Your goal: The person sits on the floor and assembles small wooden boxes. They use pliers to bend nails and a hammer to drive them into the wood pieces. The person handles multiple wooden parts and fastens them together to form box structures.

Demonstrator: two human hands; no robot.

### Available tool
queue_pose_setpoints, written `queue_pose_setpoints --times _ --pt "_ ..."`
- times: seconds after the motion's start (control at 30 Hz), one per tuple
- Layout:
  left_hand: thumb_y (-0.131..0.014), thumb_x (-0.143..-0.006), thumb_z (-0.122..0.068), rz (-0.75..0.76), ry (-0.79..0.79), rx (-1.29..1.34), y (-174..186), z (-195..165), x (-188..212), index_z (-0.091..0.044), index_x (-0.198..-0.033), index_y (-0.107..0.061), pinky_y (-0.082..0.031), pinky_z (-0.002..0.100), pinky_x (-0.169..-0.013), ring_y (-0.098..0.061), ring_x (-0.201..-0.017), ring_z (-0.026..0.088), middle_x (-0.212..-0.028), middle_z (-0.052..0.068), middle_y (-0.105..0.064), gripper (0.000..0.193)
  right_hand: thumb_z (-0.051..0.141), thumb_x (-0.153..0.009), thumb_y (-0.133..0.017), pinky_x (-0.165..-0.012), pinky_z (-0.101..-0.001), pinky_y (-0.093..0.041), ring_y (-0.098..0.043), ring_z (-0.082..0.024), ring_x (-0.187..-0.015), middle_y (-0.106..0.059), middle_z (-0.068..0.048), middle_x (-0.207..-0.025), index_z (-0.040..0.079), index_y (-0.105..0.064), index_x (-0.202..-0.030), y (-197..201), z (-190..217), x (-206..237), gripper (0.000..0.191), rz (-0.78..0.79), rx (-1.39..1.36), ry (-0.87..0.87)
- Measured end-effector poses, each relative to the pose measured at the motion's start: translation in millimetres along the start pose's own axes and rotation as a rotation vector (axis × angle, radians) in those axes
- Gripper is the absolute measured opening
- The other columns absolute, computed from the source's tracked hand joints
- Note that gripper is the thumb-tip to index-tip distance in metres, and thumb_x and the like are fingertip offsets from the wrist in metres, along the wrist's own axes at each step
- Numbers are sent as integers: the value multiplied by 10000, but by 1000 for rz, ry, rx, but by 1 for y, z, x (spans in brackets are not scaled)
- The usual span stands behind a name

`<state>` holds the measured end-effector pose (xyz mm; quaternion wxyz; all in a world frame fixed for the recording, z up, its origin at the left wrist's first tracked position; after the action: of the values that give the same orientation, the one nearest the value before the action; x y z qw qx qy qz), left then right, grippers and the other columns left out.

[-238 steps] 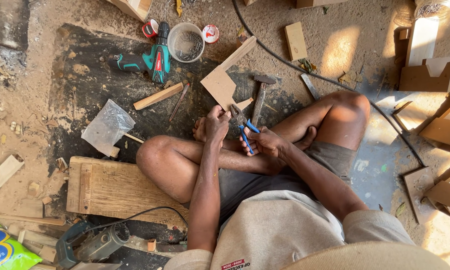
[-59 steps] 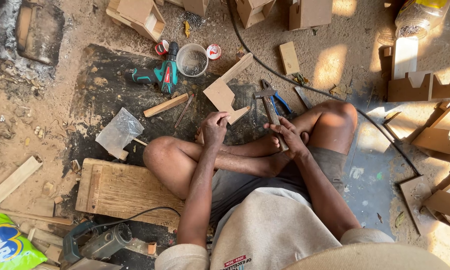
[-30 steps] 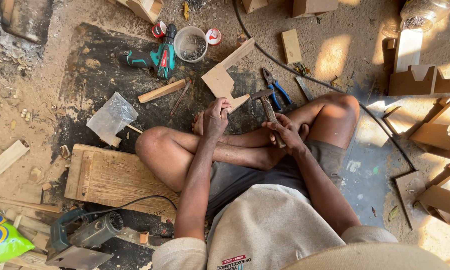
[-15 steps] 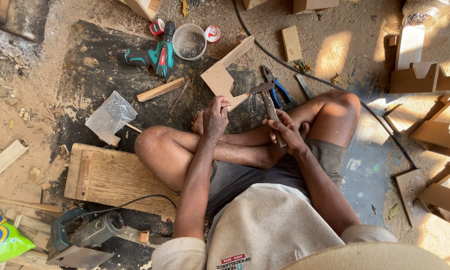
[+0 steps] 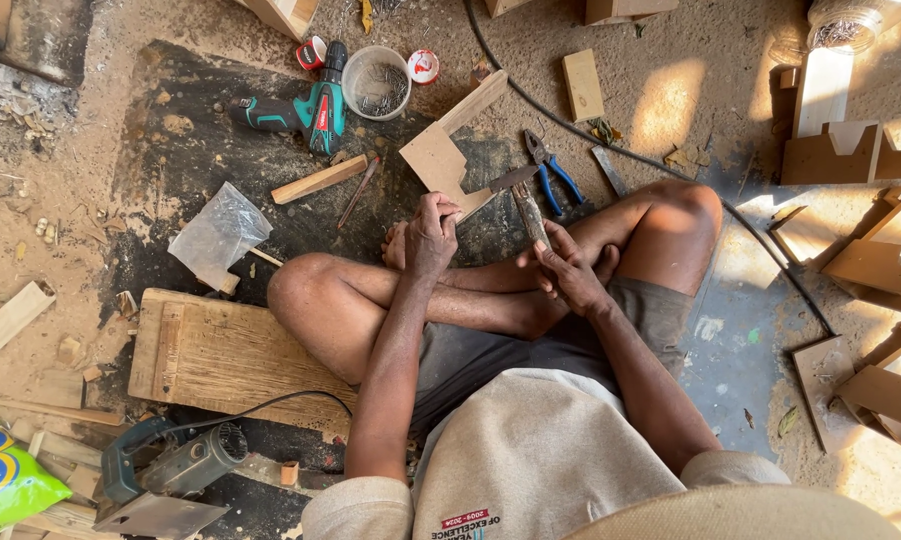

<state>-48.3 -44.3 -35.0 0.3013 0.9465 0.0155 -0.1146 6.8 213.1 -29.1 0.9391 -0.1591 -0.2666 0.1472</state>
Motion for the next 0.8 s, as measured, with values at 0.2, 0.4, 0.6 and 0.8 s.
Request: queue_pose_setpoints --times 0.2,0.4,0.6,0.8 --pt "-729 -906 54 28 -64 -52 -3 2 2 -22 -1184 -466 -602 365 -797 -738 -964 264 -958 114 -728 390 245 -1186 -448 -855 -446 -578 -665 -455 -1087 -590 -309 -1286 150 -137 -1751 -31 27 22 653 -194 1163 987" --pt "-741 -880 51 29 -52 -39 -3 2 0 -24 -1154 -469 -601 376 -795 -743 -948 271 -937 107 -734 394 257 -1084 -581 -728 -459 -587 -719 -332 -792 -701 -199 -1000 125 -251 -1661 -37 31 24 678 -112 1174 506" --pt "-753 -853 63 15 -47 -26 1 -4 -1 -29 -1122 -487 -599 381 -773 -736 -931 283 -929 122 -721 390 217 -1070 -602 -616 -438 -564 -668 -305 -681 -643 -159 -916 158 -273 -1649 -46 44 23 669 -111 1270 653" --pt "-745 -871 35 24 -32 -35 -3 0 -1 -34 -1118 -488 -614 360 -758 -748 -904 256 -917 110 -723 363 232 -1068 -611 -548 -439 -541 -633 -277 -599 -616 -130 -831 153 -273 -1649 -49 49 21 677 -89 1354 576"
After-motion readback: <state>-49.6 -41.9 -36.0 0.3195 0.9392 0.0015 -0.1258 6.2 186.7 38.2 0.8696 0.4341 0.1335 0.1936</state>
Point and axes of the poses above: each hand's wrist, its own x-axis away from the middle knuckle, its own y-axis out of the back of the hand, z = x × y, the point moved 3 cm from there along -x, towards the middle knuckle
